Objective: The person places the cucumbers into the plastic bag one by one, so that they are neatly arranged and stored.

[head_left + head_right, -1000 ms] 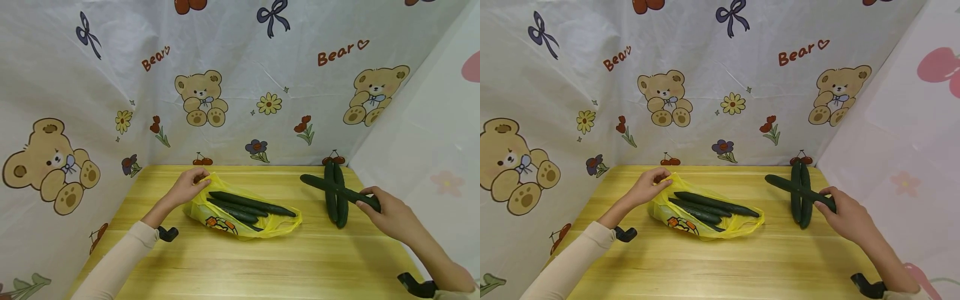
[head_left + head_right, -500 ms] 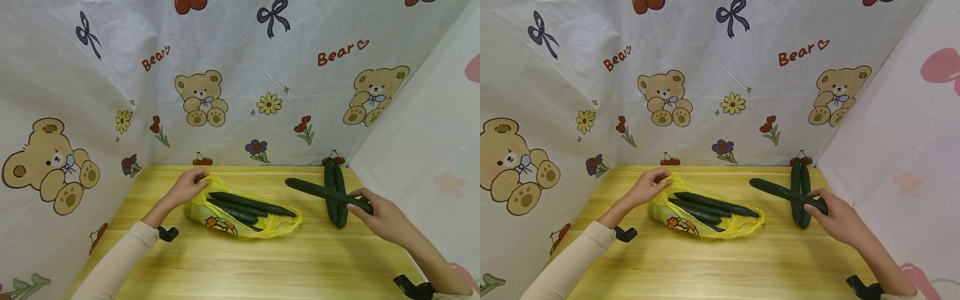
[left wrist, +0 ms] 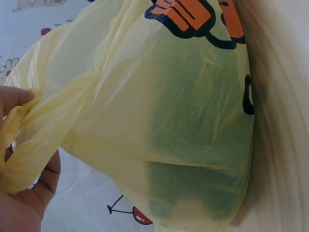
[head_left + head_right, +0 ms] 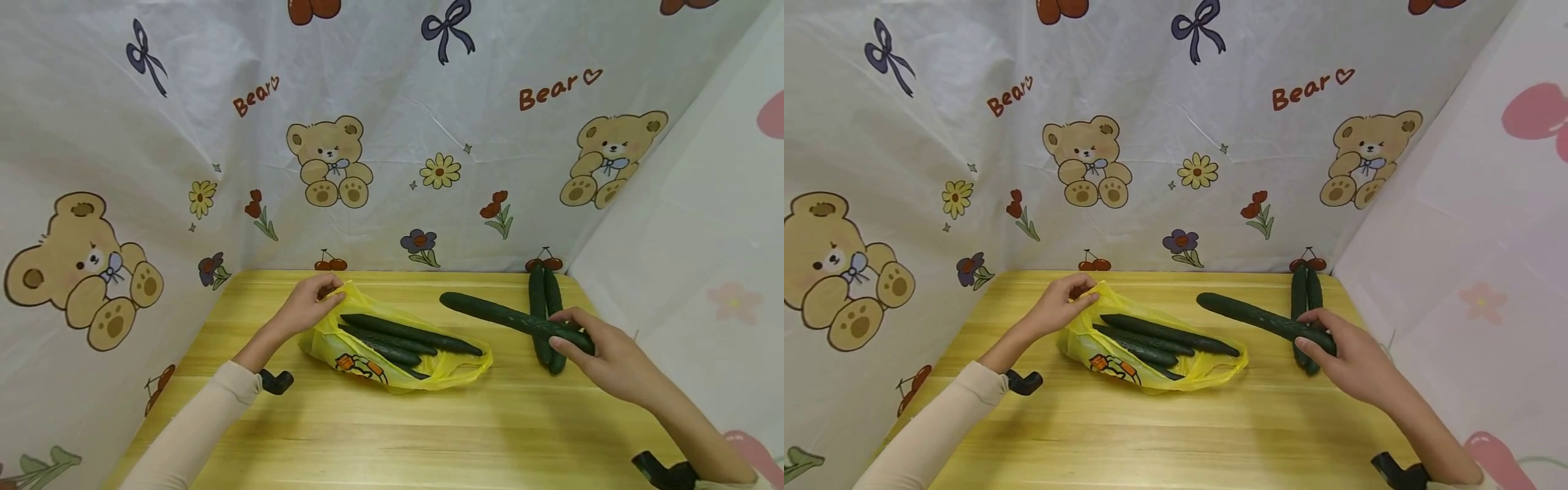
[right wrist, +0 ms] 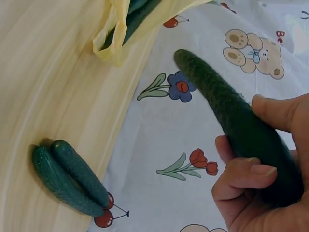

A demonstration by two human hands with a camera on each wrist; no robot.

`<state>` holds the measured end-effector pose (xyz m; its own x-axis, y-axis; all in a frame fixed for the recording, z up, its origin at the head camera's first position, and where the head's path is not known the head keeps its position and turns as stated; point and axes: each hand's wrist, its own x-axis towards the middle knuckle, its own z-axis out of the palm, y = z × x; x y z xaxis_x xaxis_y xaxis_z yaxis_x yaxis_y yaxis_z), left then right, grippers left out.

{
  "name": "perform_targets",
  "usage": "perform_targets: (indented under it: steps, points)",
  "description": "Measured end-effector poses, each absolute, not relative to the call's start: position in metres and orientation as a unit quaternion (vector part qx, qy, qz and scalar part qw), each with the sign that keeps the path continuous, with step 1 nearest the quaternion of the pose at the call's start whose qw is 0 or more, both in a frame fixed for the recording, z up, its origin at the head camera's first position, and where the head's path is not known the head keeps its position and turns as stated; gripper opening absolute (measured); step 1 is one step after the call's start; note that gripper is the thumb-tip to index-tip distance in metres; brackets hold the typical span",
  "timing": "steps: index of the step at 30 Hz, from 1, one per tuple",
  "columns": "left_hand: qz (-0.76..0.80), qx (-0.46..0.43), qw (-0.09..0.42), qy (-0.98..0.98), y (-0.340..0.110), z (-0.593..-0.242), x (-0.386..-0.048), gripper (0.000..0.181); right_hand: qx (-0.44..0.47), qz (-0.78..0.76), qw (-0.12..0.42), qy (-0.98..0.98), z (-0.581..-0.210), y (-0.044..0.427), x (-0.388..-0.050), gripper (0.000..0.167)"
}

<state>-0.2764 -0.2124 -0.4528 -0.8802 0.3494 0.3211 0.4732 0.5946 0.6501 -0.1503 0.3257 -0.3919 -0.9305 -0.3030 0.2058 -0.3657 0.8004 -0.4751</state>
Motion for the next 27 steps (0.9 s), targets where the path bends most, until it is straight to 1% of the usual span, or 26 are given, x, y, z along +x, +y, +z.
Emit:
perform_targets:
  steps: [3,9,14,17,22,27]
  points:
    - [-0.390,-0.232,0.080,-0.887,-0.212,-0.453,-0.276,0.010,0.187,0.259,0.063,-0.946,-0.392,0.321,-0.149,0.031]
    - [-0.391,-0.232,0.083,-0.887,-0.212,-0.453,-0.276,0.010,0.224,0.258,0.067,-0.938,-0.391,0.305,-0.147,0.031]
    - [-0.389,-0.232,0.085,-0.887,-0.213,-0.453,-0.277,0.014,0.245,0.269,0.049,-0.930,-0.389,0.293,-0.144,0.030]
    - [-0.390,-0.231,0.083,-0.888,-0.213,-0.454,-0.277,0.012,0.248,0.259,0.038,-0.933,-0.389,0.287,-0.143,0.030]
    - [-0.394,-0.227,0.079,-0.887,-0.213,-0.454,-0.277,0.006,0.259,0.234,0.034,-0.936,-0.393,0.276,-0.148,0.031]
    - [-0.394,-0.227,0.077,-0.887,-0.213,-0.453,-0.277,0.007,0.281,0.240,0.031,-0.929,-0.401,0.262,-0.158,0.033]
